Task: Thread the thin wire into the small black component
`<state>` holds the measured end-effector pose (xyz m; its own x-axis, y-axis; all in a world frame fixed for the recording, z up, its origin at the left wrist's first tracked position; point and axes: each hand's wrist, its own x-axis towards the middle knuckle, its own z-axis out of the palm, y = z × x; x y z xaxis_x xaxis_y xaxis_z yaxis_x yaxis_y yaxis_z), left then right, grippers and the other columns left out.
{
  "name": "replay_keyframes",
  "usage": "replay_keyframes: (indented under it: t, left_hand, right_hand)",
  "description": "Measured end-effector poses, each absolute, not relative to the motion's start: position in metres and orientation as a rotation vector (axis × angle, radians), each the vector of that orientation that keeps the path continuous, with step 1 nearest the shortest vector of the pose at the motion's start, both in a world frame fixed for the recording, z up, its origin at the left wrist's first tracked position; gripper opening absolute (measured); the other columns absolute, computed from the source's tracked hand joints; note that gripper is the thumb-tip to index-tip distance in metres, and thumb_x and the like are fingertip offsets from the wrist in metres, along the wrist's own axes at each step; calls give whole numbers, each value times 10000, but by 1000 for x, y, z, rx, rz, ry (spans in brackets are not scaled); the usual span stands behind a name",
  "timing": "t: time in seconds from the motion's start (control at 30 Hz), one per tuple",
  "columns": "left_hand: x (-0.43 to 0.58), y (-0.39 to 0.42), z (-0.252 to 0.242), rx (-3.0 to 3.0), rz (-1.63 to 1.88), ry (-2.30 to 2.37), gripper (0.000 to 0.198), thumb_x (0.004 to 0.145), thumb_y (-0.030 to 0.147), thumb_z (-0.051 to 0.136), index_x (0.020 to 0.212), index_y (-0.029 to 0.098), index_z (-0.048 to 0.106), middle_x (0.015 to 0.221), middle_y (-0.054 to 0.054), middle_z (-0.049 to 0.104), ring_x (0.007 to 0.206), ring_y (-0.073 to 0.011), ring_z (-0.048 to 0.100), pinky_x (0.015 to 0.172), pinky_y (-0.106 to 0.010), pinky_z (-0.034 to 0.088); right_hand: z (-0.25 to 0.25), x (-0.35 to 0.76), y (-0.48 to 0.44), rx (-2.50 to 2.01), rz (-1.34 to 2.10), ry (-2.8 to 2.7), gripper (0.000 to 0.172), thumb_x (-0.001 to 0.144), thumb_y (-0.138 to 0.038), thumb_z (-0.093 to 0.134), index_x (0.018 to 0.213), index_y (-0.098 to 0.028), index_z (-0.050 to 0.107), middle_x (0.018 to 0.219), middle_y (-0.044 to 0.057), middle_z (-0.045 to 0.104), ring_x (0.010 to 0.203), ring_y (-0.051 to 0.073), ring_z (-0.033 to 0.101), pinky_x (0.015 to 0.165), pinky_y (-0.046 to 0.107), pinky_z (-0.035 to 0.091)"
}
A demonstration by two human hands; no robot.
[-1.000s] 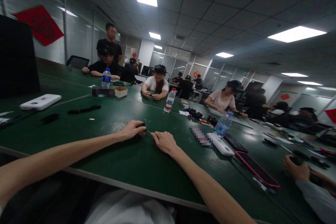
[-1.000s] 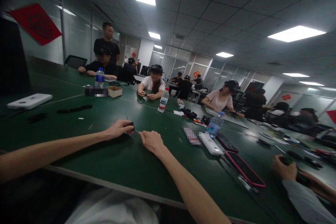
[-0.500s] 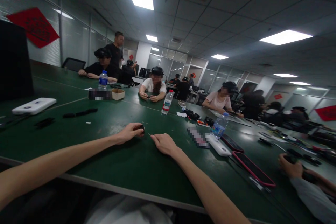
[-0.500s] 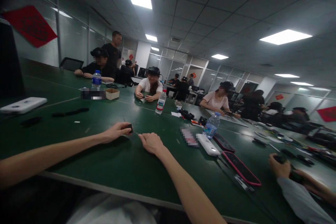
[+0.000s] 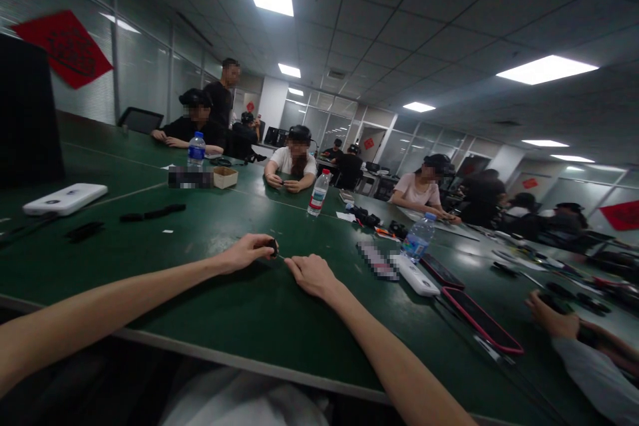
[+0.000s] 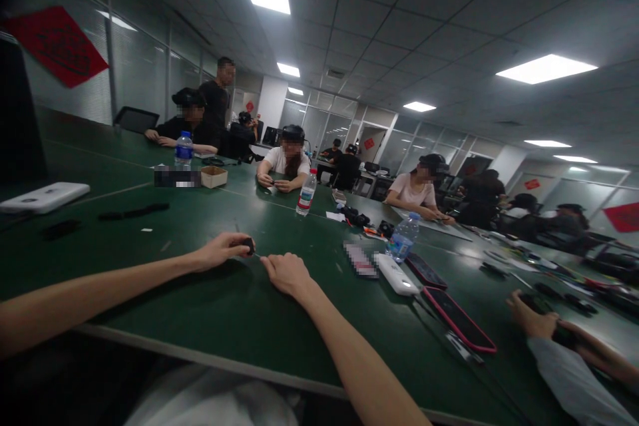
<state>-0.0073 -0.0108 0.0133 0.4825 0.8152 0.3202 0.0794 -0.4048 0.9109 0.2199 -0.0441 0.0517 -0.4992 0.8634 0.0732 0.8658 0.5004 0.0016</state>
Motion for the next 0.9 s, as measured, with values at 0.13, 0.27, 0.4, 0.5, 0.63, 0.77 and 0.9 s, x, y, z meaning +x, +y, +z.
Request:
replay_keyframes:
  t: [0.13,0.27,0.4,0.5,0.63,0.77,0.9]
  left_hand:
    - [-8,-11,14,1816,1000,781,269,828,361,618,969,138,670,930,-61,688,900,-212,631,834,-324,490]
    - [-8,-10,11,1772,1035,795,301,827,401,611,941,127,661,880,-55,691,857,-211,640,820,-330,492]
    - [-7,-9,9,1692,1090,817,328,808,439,630,902,126,652,833,-47,684,835,-220,650,798,-346,507]
    - [-6,-8,10,1665,1097,848,346,795,463,644,875,127,650,815,-46,684,820,-220,652,797,-352,511]
    - [-5,-10,11,1667,1088,870,358,802,469,632,900,125,652,828,-52,691,826,-222,654,796,-348,513]
    - [-2,-14,13,1772,1000,864,338,808,441,624,934,131,666,847,-52,699,814,-222,658,784,-340,511]
    - [-1,-16,14,1747,1079,951,338,817,451,601,921,135,665,824,-48,693,803,-215,653,765,-331,507]
  right_hand:
    - [49,217,-45,-1526,-97,-2681,645,996,-575,145,1005,-225,687,946,78,721,853,207,668,781,293,455]
    - [45,211,-44,-1560,-113,-2648,666,1000,-561,124,1021,-214,692,962,90,724,887,214,672,812,304,456]
    - [42,206,-43,-1600,-73,-2587,685,995,-573,119,1020,-201,693,970,98,722,890,220,673,803,306,463]
    - [39,206,-42,-1622,-33,-2541,685,991,-585,124,1012,-203,693,982,99,721,899,227,670,786,305,465]
    - [37,205,-37,-1654,0,-2473,689,997,-571,103,1035,-213,690,1018,90,718,924,215,662,796,289,450]
    - [40,212,-21,-1732,8,-2347,729,1009,-516,19,1080,-195,670,1063,101,703,925,198,656,795,276,440]
    - [48,242,0,-1847,-6,-2218,722,1003,-538,45,1047,-175,668,1034,122,699,888,207,657,785,296,446]
